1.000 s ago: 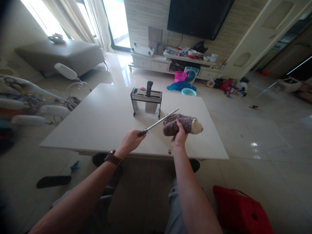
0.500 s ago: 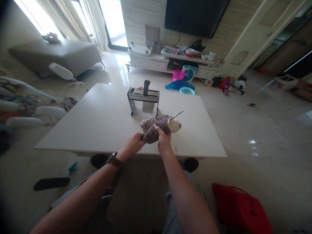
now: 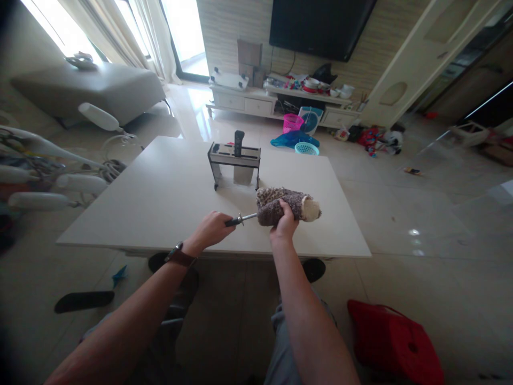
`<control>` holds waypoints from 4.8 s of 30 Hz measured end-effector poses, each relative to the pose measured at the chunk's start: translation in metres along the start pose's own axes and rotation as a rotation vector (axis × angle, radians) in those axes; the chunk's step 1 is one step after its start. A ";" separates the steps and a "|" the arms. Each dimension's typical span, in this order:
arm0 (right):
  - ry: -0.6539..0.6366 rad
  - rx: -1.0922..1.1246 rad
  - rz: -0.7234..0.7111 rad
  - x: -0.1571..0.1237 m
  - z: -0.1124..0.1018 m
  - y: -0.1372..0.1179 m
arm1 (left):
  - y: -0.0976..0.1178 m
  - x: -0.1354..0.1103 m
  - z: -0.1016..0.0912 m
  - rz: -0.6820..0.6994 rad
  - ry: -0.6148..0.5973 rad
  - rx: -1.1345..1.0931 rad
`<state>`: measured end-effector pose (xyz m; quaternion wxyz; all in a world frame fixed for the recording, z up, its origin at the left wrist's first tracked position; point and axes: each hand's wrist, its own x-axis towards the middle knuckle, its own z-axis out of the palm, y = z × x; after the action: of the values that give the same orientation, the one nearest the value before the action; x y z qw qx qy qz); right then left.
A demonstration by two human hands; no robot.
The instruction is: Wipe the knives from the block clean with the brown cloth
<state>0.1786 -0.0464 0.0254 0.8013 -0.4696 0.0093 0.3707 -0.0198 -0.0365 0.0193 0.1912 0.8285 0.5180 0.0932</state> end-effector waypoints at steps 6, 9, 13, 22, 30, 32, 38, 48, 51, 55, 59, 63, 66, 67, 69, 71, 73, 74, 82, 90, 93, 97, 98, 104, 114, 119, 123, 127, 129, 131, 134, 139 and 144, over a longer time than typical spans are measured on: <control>0.141 0.030 -0.098 0.015 -0.004 -0.015 | -0.015 -0.004 -0.011 -0.033 0.062 0.183; 0.173 0.030 -0.187 0.021 -0.006 -0.019 | -0.020 -0.007 -0.011 -0.066 0.103 0.223; 0.027 -0.011 -0.133 0.022 -0.011 -0.017 | -0.019 -0.007 -0.007 -0.138 0.154 0.188; -0.340 -0.138 0.000 -0.015 -0.006 0.007 | 0.004 0.002 0.008 -0.179 0.195 -0.011; -0.388 -0.241 0.057 -0.028 -0.006 0.022 | 0.023 0.004 0.014 -0.061 0.122 -0.092; -0.373 -0.243 0.030 -0.028 -0.006 0.024 | 0.022 0.004 0.013 -0.051 0.122 -0.105; -0.335 -0.200 0.010 -0.030 -0.005 0.022 | 0.018 0.004 0.014 -0.050 0.113 -0.105; -0.168 -0.090 -0.053 -0.002 -0.006 -0.004 | 0.001 -0.003 0.005 -0.046 0.070 -0.012; -0.112 -0.075 -0.067 0.013 -0.012 -0.010 | -0.006 -0.006 0.000 -0.030 0.053 0.013; -0.003 -0.042 -0.161 0.027 -0.019 -0.016 | -0.013 -0.009 -0.001 -0.037 0.041 0.031; -0.014 -0.017 -0.196 0.030 -0.020 -0.019 | -0.013 -0.012 0.002 -0.072 0.063 0.026; -0.132 -0.088 -0.187 0.020 -0.017 -0.014 | -0.006 -0.010 0.003 -0.132 0.087 -0.032; -0.242 -0.149 -0.156 0.007 -0.013 -0.007 | 0.001 -0.006 0.005 -0.161 0.109 -0.084; -0.269 -0.159 -0.134 0.003 -0.011 -0.005 | 0.003 -0.004 0.006 -0.165 0.117 -0.099; -0.316 -0.174 -0.073 -0.006 -0.009 0.000 | 0.009 -0.001 0.008 -0.169 0.122 -0.127; -0.369 -0.191 0.003 -0.013 -0.008 0.005 | 0.016 0.001 0.011 -0.162 0.107 -0.158; -0.411 -0.205 0.081 -0.018 -0.007 0.009 | 0.024 0.002 0.015 -0.133 0.087 -0.197; -0.421 -0.210 0.111 -0.019 -0.007 0.011 | 0.027 0.002 0.017 -0.114 0.081 -0.221; -0.408 -0.235 0.121 -0.023 -0.010 0.016 | 0.029 0.000 0.024 -0.070 0.045 -0.279; -0.474 -0.331 0.152 -0.024 -0.014 0.016 | 0.025 -0.003 0.024 -0.078 0.054 -0.267; -0.469 -0.345 0.133 -0.024 -0.015 0.019 | 0.025 -0.003 0.026 -0.061 0.048 -0.269; -0.414 -0.313 0.111 -0.022 -0.015 0.024 | 0.027 -0.003 0.027 -0.064 0.039 -0.250; -0.401 -0.304 0.106 -0.022 -0.015 0.025 | 0.027 -0.003 0.026 -0.064 0.037 -0.249; -0.362 -0.256 0.092 -0.022 -0.014 0.024 | 0.024 -0.001 0.024 -0.049 0.033 -0.240; -0.245 -0.118 0.083 0.018 -0.022 -0.012 | -0.001 -0.011 0.013 -0.028 0.003 -0.072; -0.114 -0.072 -0.099 0.039 -0.031 -0.031 | -0.021 -0.016 0.008 -0.012 -0.002 -0.017; -0.098 -0.061 -0.228 0.048 -0.037 -0.041 | -0.024 -0.013 0.010 -0.058 0.034 -0.227; -0.252 -0.109 -0.108 0.038 -0.037 -0.037 | -0.013 -0.004 0.015 -0.179 -0.011 -0.668; -0.334 -0.134 -0.032 0.027 -0.033 -0.030 | -0.005 0.000 0.017 -0.250 -0.098 -0.889; -0.388 -0.156 0.030 0.013 -0.028 -0.022 | 0.004 0.002 0.018 -0.294 -0.195 -1.084; -0.467 -0.207 0.103 -0.006 -0.022 -0.009 | 0.015 0.003 0.019 -0.278 -0.288 -1.258; -0.573 -0.333 0.153 -0.023 -0.018 0.006 | 0.028 0.001 0.024 -0.205 -0.368 -1.323; -0.559 -0.369 0.090 -0.023 -0.016 0.011 | 0.029 -0.001 0.026 -0.201 -0.360 -1.297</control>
<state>0.1600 -0.0687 0.0168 0.6573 -0.4857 -0.2575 0.5154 0.0126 -0.0541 0.0077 0.7403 0.4969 0.3917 0.2273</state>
